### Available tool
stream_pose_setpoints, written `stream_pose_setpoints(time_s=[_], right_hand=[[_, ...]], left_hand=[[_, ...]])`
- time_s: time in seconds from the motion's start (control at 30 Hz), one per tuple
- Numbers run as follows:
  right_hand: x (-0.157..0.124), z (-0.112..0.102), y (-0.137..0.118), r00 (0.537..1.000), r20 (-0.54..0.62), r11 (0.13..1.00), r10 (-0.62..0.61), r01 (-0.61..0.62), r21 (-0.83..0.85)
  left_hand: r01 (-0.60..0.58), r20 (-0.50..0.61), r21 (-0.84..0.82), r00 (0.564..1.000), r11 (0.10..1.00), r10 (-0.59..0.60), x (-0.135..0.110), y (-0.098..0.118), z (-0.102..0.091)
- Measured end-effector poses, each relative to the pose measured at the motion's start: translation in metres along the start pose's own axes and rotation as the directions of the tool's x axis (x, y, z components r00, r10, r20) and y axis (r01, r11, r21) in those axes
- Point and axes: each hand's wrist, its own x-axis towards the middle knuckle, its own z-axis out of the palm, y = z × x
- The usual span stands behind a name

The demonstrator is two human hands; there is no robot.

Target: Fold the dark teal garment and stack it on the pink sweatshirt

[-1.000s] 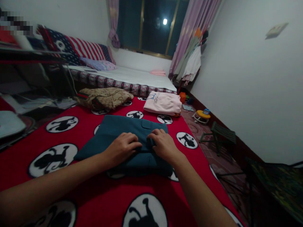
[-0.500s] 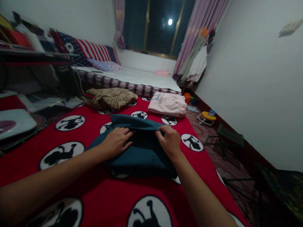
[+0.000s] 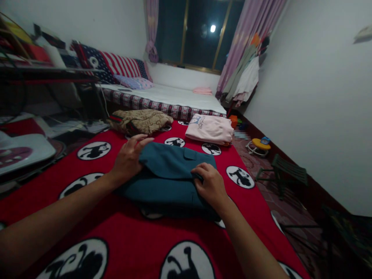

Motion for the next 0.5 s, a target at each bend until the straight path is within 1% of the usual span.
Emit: stream_pose_setpoints(time_s=[0.03, 0.07, 0.1, 0.13, 0.17, 0.2, 0.27, 0.3, 0.37, 0.4, 0.43, 0.47, 0.5], right_hand=[[-0.002, -0.002, 0.000, 1.000, 0.017, 1.000, -0.010, 0.009, 0.022], [-0.004, -0.005, 0.000, 0.999, 0.031, 0.999, -0.009, 0.008, 0.052], [-0.005, -0.009, 0.001, 0.999, 0.035, 0.996, 0.004, -0.007, 0.086], [-0.005, -0.012, 0.002, 0.999, 0.028, 0.992, 0.031, -0.034, 0.120], [-0.004, -0.015, 0.003, 0.998, 0.005, 0.987, 0.068, -0.068, 0.148], [-0.001, -0.018, 0.004, 0.993, -0.030, 0.981, 0.111, -0.104, 0.165], [0.010, -0.020, 0.002, 0.976, -0.114, 0.971, 0.187, -0.165, 0.175], [0.018, -0.018, 0.000, 0.968, -0.146, 0.968, 0.204, -0.177, 0.175], [0.036, -0.008, -0.006, 0.970, -0.162, 0.974, 0.182, -0.156, 0.164], [0.045, -0.001, -0.008, 0.978, -0.142, 0.981, 0.152, -0.131, 0.143], [0.052, 0.008, -0.009, 0.987, -0.103, 0.989, 0.124, -0.114, 0.099], [0.057, 0.017, -0.008, 0.992, -0.050, 0.993, 0.116, -0.114, 0.029], [0.061, 0.026, -0.005, 0.990, 0.008, 0.988, 0.140, -0.139, -0.060]], left_hand=[[-0.033, 0.047, -0.021, 0.998, 0.999, 0.034, 0.001, -0.001, -0.003], [-0.061, 0.128, -0.036, 0.990, 0.997, 0.065, 0.002, -0.004, -0.007], [-0.076, 0.229, -0.043, 0.970, 0.996, 0.084, 0.004, -0.008, -0.011], [-0.071, 0.331, -0.039, 0.940, 0.997, 0.080, 0.006, -0.011, -0.017], [-0.046, 0.416, -0.026, 0.908, 0.999, 0.053, 0.009, -0.014, -0.023], [-0.004, 0.475, -0.017, 0.880, 1.000, 0.011, 0.012, -0.014, -0.029], [0.089, 0.537, -0.068, 0.843, 0.994, -0.039, 0.022, -0.005, -0.039], [0.123, 0.553, -0.139, 0.833, 0.983, -0.026, 0.028, 0.005, -0.040], [0.135, 0.549, -0.328, 0.833, 0.935, 0.073, 0.038, 0.032, -0.033], [0.112, 0.533, -0.404, 0.836, 0.908, 0.134, 0.042, 0.046, -0.024], [0.070, 0.502, -0.443, 0.846, 0.894, 0.182, 0.044, 0.059, -0.011], [0.034, 0.494, -0.433, 0.845, 0.901, 0.206, 0.044, 0.070, 0.005], [0.016, 0.508, -0.379, 0.839, 0.925, 0.193, 0.043, 0.078, 0.022]])
